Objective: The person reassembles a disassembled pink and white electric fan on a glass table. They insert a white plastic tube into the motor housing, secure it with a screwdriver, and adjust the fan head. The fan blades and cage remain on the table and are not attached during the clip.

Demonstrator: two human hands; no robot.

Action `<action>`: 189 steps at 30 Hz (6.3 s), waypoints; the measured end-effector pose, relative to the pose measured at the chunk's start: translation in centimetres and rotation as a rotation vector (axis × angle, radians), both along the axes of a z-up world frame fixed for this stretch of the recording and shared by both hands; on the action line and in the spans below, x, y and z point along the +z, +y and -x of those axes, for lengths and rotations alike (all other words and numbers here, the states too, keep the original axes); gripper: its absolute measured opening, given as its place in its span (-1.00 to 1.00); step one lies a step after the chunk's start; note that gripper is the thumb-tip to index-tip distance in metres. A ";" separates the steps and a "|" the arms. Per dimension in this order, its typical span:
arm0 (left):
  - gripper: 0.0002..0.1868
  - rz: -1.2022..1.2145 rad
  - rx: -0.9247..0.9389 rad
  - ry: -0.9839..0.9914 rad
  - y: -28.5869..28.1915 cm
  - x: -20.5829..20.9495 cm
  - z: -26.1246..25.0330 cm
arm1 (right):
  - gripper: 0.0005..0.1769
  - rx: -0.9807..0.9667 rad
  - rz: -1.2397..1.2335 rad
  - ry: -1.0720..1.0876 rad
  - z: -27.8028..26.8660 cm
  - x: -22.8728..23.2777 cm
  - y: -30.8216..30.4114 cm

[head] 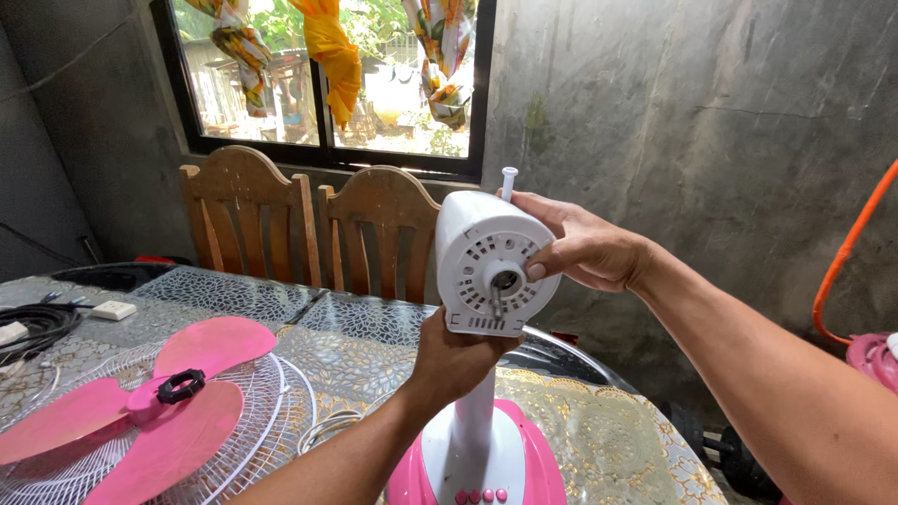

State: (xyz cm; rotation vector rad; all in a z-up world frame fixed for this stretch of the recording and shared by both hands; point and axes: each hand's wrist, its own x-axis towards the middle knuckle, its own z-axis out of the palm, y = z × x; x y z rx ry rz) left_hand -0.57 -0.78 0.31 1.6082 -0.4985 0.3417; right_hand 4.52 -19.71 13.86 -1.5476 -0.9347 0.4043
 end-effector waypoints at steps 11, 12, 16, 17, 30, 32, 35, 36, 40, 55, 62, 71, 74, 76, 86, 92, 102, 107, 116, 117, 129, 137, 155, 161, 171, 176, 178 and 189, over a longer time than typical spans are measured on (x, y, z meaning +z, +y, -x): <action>-0.70 -0.716 0.356 -0.692 0.8 -0.9 -1.8 | 0.15 -0.304 0.077 -0.077 2.5 -0.8 -0.3; -0.68 -0.632 0.310 -0.553 0.9 -0.9 -2.0 | 0.15 -0.336 0.079 -0.074 2.6 -0.7 -0.1; -0.63 -0.468 0.218 -0.239 1.0 -1.1 -2.2 | 0.16 -0.443 0.087 -0.124 3.0 -0.5 1.1; -0.62 -0.472 0.221 -0.225 1.1 -0.9 -2.3 | 0.13 -0.460 0.102 -0.129 3.2 -0.3 1.5; -0.57 -0.270 0.113 0.028 0.4 1.4 -0.5 | 0.15 -1.110 0.361 -0.289 9.7 0.9 5.0; -0.55 -0.244 0.102 0.007 0.3 1.2 -0.4 | 0.13 -1.115 0.370 -0.277 9.4 0.7 4.9; -0.42 -0.197 0.149 0.023 -0.1 0.6 -0.4 | 0.05 -0.822 0.171 -0.218 7.8 0.1 4.0; -0.44 -0.122 0.093 0.043 -0.2 0.4 -0.4 | 0.02 -0.675 0.073 -0.196 7.2 -0.1 3.2; -0.50 0.049 0.005 0.131 -0.2 -0.1 -0.8 | 0.28 -0.420 -0.008 -0.030 4.5 -0.9 0.3; -0.47 0.190 -0.103 0.076 -0.1 -0.5 -0.9 | 0.42 -0.099 -0.025 -0.015 0.6 -0.4 -0.4; -0.41 0.051 0.035 0.123 0.1 -0.5 -0.7 | 0.45 -0.094 0.009 0.024 -0.1 -0.3 -0.8; -0.46 0.021 -0.038 0.173 0.4 0.5 -0.6 | 0.39 -0.163 0.061 0.004 1.2 0.0 -1.3; -0.39 -0.063 -0.031 0.262 1.1 1.2 -0.1 | 0.32 -0.210 0.050 -0.021 2.2 -0.2 -1.5; -0.36 -0.125 -0.060 0.265 1.9 1.9 0.0 | 0.30 -0.270 0.041 -0.015 2.7 -0.5 -1.5; -0.12 -0.020 -0.179 0.367 5.8 5.9 1.0 | 0.44 -0.355 -0.053 0.006 2.6 -1.1 -0.6; -0.09 0.015 -0.221 0.360 5.2 5.6 0.8 | 0.46 -0.457 -0.105 -0.021 1.7 -1.8 -0.8; -0.09 0.004 -0.181 0.359 5.2 6.2 0.9 | 0.47 -0.516 -0.028 -0.003 2.9 -2.9 -0.4; -0.10 -0.019 -0.190 0.317 4.9 7.7 1.1 | 0.46 -0.481 -0.083 0.026 3.4 -3.2 -0.1; 0.04 -0.041 -0.195 0.331 4.3 9.1 1.6 | 0.50 -0.357 -0.191 0.140 4.2 -5.6 -1.4; 0.02 -0.057 -0.191 0.330 4.3 9.2 1.7 | 0.48 -0.336 -0.202 0.171 4.6 -6.2 -1.4; 0.04 -0.024 -0.107 0.358 3.2 10.2 1.8 | 0.11 -0.474 -0.160 0.122 5.7 -8.5 0.5; 0.02 -0.080 -0.099 0.333 3.3 9.4 1.5 | 0.14 -0.582 -0.312 0.015 6.2 -8.5 1.5; -0.35 -0.076 -0.046 0.117 3.2 11.4 1.8 | -0.14 -0.732 -0.457 -0.097 7.7 -9.9 3.3; -0.46 -0.022 -0.004 0.068 2.9 12.0 2.0 | -0.13 -0.805 -0.410 -0.180 8.0 -9.1 3.5; -0.61 -0.084 0.227 -0.021 2.3 12.5 2.5 | -0.16 -0.831 -0.331 -0.191 8.7 -8.5 3.4; -0.62 -0.164 0.317 -0.050 2.3 13.1 2.4 | -0.20 -0.825 -0.326 -0.159 9.0 -8.6 3.5; -0.64 -0.222 0.333 -0.075 2.2 13.4 2.2 | -0.23 -0.819 -0.319 -0.122 9.1 -8.7 3.6; -0.71 -0.245 0.370 -0.042 2.3 13.1 2.5 | -0.30 -0.846 -0.278 -0.027 9.2 -8.7 3.4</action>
